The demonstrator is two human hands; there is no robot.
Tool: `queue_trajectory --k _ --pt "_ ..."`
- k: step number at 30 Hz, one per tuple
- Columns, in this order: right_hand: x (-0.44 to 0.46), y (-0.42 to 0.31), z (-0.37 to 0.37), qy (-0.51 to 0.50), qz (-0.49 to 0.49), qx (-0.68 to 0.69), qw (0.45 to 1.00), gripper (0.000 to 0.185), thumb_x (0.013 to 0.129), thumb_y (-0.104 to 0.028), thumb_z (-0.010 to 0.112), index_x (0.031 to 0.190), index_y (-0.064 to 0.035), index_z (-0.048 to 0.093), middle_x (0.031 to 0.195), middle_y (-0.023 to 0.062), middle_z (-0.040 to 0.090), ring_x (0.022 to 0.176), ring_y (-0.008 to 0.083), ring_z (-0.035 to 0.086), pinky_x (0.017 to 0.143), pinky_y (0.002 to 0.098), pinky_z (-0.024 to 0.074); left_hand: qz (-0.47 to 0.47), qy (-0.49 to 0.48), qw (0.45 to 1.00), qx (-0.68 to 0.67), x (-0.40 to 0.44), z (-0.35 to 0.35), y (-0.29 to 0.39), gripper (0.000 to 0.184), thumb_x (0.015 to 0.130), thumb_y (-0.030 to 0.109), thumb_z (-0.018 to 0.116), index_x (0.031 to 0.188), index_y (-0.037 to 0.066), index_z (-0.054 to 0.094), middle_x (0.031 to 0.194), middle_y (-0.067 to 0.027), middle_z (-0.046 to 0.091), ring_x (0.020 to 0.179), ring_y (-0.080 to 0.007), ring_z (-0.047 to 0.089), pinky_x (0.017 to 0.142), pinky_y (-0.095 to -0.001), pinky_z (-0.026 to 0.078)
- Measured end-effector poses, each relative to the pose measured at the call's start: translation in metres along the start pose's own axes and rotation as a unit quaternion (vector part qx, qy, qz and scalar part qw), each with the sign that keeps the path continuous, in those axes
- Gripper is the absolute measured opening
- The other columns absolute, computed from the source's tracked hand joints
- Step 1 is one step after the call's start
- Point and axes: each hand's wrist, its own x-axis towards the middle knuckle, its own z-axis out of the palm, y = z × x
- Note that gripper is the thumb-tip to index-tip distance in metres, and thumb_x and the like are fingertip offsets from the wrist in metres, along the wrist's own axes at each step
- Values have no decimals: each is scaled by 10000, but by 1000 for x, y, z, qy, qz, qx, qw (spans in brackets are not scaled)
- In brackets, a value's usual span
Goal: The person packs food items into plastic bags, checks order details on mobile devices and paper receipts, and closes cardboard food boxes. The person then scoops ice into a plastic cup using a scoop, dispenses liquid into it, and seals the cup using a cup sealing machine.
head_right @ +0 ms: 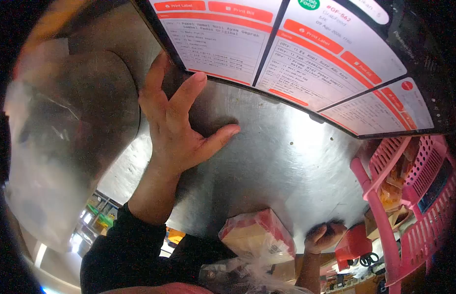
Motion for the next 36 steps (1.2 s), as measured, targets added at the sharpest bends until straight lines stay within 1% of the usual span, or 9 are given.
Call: queue_trajectory --k 10,13,16,18,21,25,27,31,36 --pt "0 -2 1 -2 29 24 999 290 948 -307 518 915 -29 441 881 97 390 823 247 423 756 398 358 -1 -12 1000 8 0 -4 2 861 638 497 840 1358 197 475 1429 -278 290 1298 -425 342 1016 -505 331" --pt "-1 -1 1 3 9 9 1000 309 949 -320 516 912 -24 436 887 95 388 824 242 421 739 394 353 5 -15 1000 6 1 -4 1 852 634 497 841 1349 198 487 1421 -271 289 1292 -427 345 1015 -511 340" --pt "0 -7 -1 -2 26 9 1000 331 948 -337 516 898 -20 431 879 98 386 819 243 422 725 397 348 8 -12 1000 5 0 -2 1 849 635 506 837 1346 198 492 1412 -266 293 1289 -429 346 1014 -511 346" --pt "-5 0 0 1 60 20 998 339 944 -339 523 886 -18 432 865 101 386 812 242 420 721 399 347 8 -8 1000 7 0 -2 1 847 636 512 834 1346 199 495 1406 -263 297 1288 -429 347 1014 -510 347" --pt "0 -4 0 -2 33 12 999 336 944 -341 526 882 -23 439 855 103 391 810 242 421 723 400 346 11 -12 1000 16 2 -3 2 836 638 522 830 1338 196 509 1406 -263 292 1285 -428 349 1016 -510 348" --pt "-5 1 0 1 45 25 999 325 943 -337 527 886 -28 444 866 103 401 825 244 427 743 403 351 7 -18 1000 13 2 -3 2 834 634 524 830 1333 191 521 1406 -265 291 1284 -424 352 1017 -508 348" --pt "-4 3 -1 2 14 1 1000 313 943 -334 526 892 -36 447 884 100 410 843 246 432 768 403 354 4 -21 1000 16 2 -4 3 839 631 524 832 1335 190 520 1407 -267 291 1283 -422 354 1019 -507 347" --pt "-9 7 -2 0 33 6 999 293 941 -317 528 901 -39 448 895 97 415 851 245 433 782 403 357 7 -13 1000 22 1 -4 4 835 622 522 836 1326 189 534 1413 -266 294 1280 -420 359 1022 -502 346" --pt "-4 0 -1 -8 42 53 998 278 946 -301 522 904 -40 433 882 93 402 835 231 421 773 392 356 3 -17 1000 18 1 -5 4 818 621 527 834 1310 187 554 1416 -265 293 1282 -417 357 1023 -500 347"
